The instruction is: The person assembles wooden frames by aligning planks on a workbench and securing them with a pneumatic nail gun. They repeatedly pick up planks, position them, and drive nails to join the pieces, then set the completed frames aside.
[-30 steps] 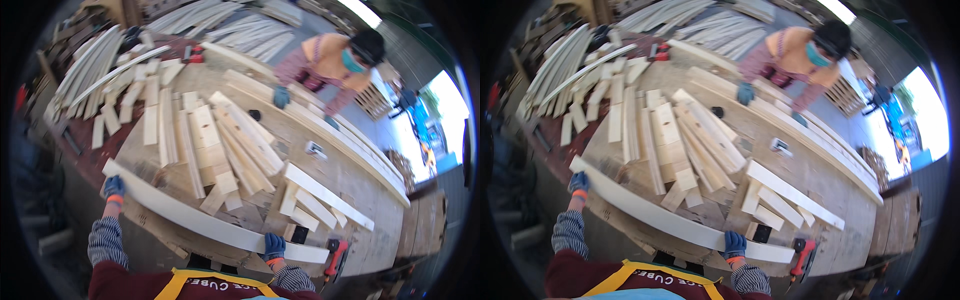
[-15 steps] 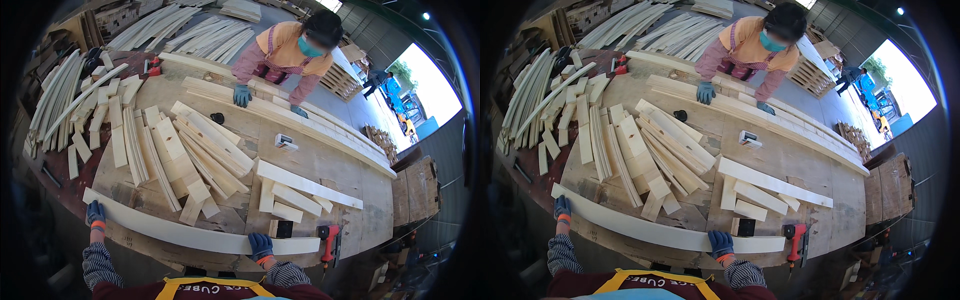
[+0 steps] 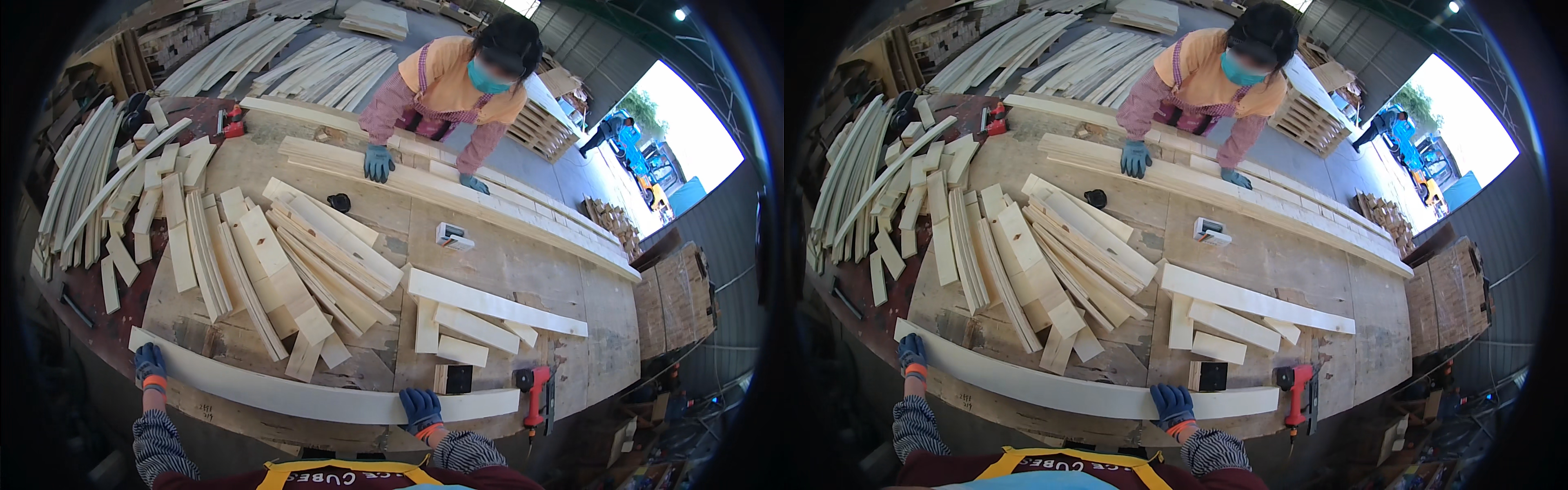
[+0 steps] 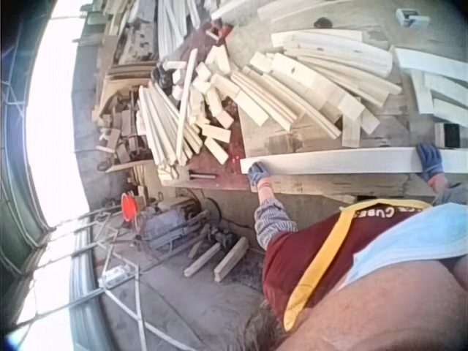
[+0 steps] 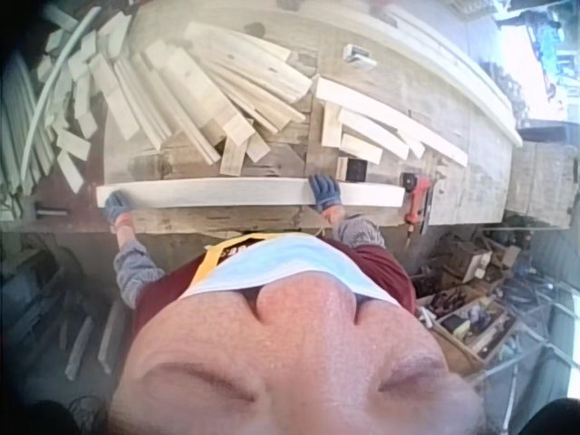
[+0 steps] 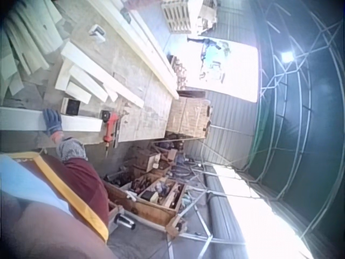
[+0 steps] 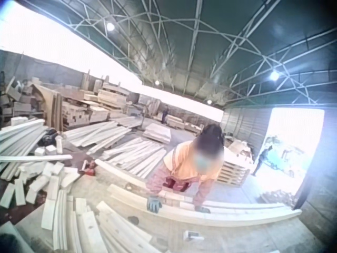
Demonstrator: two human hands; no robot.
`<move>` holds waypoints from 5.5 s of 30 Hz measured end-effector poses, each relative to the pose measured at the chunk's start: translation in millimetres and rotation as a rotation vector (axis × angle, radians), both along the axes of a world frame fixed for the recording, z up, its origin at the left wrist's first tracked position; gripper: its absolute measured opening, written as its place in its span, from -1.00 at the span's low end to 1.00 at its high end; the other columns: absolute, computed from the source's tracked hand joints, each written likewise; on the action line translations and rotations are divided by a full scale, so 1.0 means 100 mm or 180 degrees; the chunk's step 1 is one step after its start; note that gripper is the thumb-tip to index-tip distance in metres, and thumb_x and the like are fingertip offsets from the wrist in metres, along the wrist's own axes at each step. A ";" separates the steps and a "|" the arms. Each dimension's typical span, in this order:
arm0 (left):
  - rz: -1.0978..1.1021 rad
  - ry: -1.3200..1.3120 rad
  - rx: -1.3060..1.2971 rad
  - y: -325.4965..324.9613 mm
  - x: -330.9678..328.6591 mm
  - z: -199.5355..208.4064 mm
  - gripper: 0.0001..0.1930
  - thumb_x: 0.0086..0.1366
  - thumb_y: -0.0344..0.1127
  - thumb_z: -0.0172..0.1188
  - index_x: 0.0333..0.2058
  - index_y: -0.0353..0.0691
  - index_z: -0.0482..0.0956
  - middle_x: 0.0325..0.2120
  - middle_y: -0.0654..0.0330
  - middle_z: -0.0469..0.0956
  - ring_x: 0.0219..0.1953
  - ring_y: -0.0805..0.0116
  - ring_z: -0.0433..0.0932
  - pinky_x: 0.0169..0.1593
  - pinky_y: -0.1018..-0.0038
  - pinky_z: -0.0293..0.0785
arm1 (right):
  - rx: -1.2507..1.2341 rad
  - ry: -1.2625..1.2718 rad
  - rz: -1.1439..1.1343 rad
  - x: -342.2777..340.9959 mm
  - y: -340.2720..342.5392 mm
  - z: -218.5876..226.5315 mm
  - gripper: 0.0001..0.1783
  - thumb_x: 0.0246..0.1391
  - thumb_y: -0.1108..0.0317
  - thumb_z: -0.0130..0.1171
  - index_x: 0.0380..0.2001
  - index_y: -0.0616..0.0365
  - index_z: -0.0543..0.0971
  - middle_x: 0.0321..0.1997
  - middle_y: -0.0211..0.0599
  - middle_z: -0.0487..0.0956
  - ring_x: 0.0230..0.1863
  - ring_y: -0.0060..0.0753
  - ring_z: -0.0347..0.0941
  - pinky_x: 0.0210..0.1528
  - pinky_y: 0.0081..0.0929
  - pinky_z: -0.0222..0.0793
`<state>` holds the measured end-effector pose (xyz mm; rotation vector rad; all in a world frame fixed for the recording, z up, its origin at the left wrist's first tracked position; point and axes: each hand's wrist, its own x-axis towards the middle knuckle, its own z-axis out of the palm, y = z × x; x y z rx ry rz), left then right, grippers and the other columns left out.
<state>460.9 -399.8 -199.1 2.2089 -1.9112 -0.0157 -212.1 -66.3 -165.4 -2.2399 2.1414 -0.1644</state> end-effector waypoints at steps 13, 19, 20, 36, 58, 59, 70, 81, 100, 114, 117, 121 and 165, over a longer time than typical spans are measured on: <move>0.0000 -0.0328 -0.0017 0.03 -0.17 0.21 -0.70 0.38 -0.18 0.08 -0.10 -0.28 0.57 -0.12 -0.14 0.55 -0.09 -0.18 0.52 0.01 0.06 0.47 | -0.0012 0.0025 0.0009 0.00 -0.01 0.02 0.00 -0.31 -0.08 0.40 0.26 0.00 0.33 0.21 -0.20 0.35 0.23 -0.07 0.28 0.33 0.10 0.10; 0.0132 -0.0386 0.0237 0.03 -0.22 0.27 -0.69 0.39 -0.15 0.07 -0.12 -0.27 0.59 -0.12 -0.13 0.55 -0.07 -0.17 0.51 0.00 0.06 0.46 | -0.0043 -0.0032 -0.0028 0.02 -0.01 0.06 -0.01 -0.31 -0.03 0.38 0.28 -0.03 0.31 0.20 -0.23 0.36 0.22 -0.11 0.28 0.34 0.04 0.10; 0.0074 -0.0376 -0.0061 0.04 -0.18 0.21 -0.69 0.39 -0.15 0.07 -0.13 -0.27 0.60 -0.12 -0.12 0.55 -0.07 -0.17 0.50 0.00 0.06 0.46 | -0.0048 -0.0042 -0.0019 0.02 -0.02 0.06 -0.01 -0.30 -0.03 0.38 0.28 -0.03 0.31 0.20 -0.23 0.36 0.22 -0.11 0.29 0.34 0.04 0.10; 0.0086 -0.0370 0.0187 0.08 -0.14 0.19 -0.73 0.36 -0.17 0.11 -0.19 -0.27 0.60 -0.15 -0.11 0.56 -0.11 -0.17 0.52 0.00 0.05 0.45 | -0.0066 -0.0006 0.0013 -0.01 -0.03 0.04 0.04 -0.35 -0.05 0.42 0.29 -0.02 0.29 0.22 -0.22 0.34 0.23 -0.10 0.28 0.34 0.06 0.09; 0.0086 -0.0257 0.0917 -0.08 0.01 0.27 -0.63 0.33 -0.19 0.16 -0.01 -0.31 0.53 0.01 -0.18 0.48 0.08 -0.20 0.43 0.15 0.07 0.39 | 0.0027 -0.0096 -0.0015 0.00 -0.03 0.06 0.00 -0.34 -0.01 0.42 0.27 0.00 0.32 0.22 -0.21 0.37 0.23 -0.08 0.28 0.33 0.07 0.11; 0.0003 -0.0339 0.0473 -0.08 0.06 0.13 -0.62 0.32 -0.20 0.17 0.01 -0.32 0.52 0.04 -0.18 0.47 0.10 -0.19 0.43 0.17 0.08 0.38 | -0.0016 -0.0089 -0.0011 0.01 -0.03 0.08 0.01 -0.34 -0.01 0.42 0.27 0.00 0.32 0.22 -0.21 0.37 0.23 -0.08 0.28 0.33 0.07 0.11; -0.3149 0.0518 -0.0012 1.11 -2.74 0.72 -0.22 -0.07 -0.05 0.43 0.15 -0.20 0.42 0.08 -0.07 0.43 0.18 -0.15 0.36 0.29 0.01 0.27 | -0.0060 -0.0058 -0.0149 0.00 0.05 0.06 -0.01 -0.28 0.00 0.38 0.31 -0.05 0.31 0.22 -0.25 0.35 0.26 -0.11 0.26 0.36 0.06 0.08; -0.3823 -0.0771 0.1228 2.25 -4.98 0.49 0.05 -0.08 0.26 0.35 0.36 -0.04 0.14 0.18 0.10 0.28 0.25 0.03 0.24 0.39 -0.08 -0.07 | -0.0205 0.0043 -0.0224 -0.08 0.09 -0.20 -0.09 -0.21 0.09 0.34 0.29 -0.01 0.33 0.28 -0.16 0.33 0.29 -0.05 0.25 0.39 0.07 0.07; -0.3848 -0.0691 0.0154 2.19 -4.86 0.20 -0.15 -0.14 0.02 0.35 0.19 -0.07 0.32 0.01 0.13 0.43 0.06 0.04 0.42 0.24 -0.05 0.21 | 0.0290 -0.0577 -0.0541 -2.54 1.70 0.22 0.15 -0.28 -0.17 0.42 0.39 0.01 0.22 0.45 -0.14 0.18 0.45 0.03 0.05 0.47 0.20 -0.15; -0.3741 -0.0573 0.0350 2.22 -4.90 0.26 -0.14 -0.09 0.01 0.35 0.25 0.00 0.28 0.06 0.19 0.37 0.15 0.11 0.33 0.29 -0.03 0.12 | 0.0779 -0.0297 -0.0124 -2.67 1.36 -0.02 -0.02 -0.20 0.13 0.32 0.38 -0.09 0.23 0.15 -0.28 0.34 0.23 -0.08 0.21 0.40 0.10 -0.01; -0.3752 -0.0584 0.0270 2.21 -4.87 0.23 -0.16 -0.07 0.00 0.34 0.24 0.00 0.29 0.03 0.19 0.38 0.13 0.12 0.35 0.29 -0.02 0.13 | 0.0580 -0.0287 -0.0078 -2.67 1.36 -0.08 -0.02 -0.23 0.14 0.34 0.36 -0.08 0.26 0.14 -0.29 0.37 0.21 -0.09 0.24 0.37 0.06 0.04; -0.3754 -0.0501 0.0126 2.22 -4.90 0.26 -0.24 -0.05 -0.09 0.32 0.19 -0.04 0.33 0.05 0.17 0.41 0.11 0.12 0.40 0.26 0.00 0.18 | 0.0659 -0.0238 -0.0041 -2.67 1.34 -0.09 -0.06 -0.24 0.17 0.33 0.32 -0.05 0.31 0.13 -0.29 0.39 0.19 -0.10 0.27 0.31 -0.01 0.11; -0.3852 -0.0689 0.0291 2.23 -4.81 0.25 -0.05 -0.14 0.13 0.34 0.26 -0.10 0.29 0.07 0.12 0.36 0.16 0.07 0.33 0.31 -0.07 0.11 | 0.0996 -0.0304 -0.0157 -2.65 1.35 0.09 0.14 -0.39 0.00 0.45 0.37 -0.07 0.24 0.14 -0.29 0.38 0.22 -0.11 0.25 0.37 0.04 0.01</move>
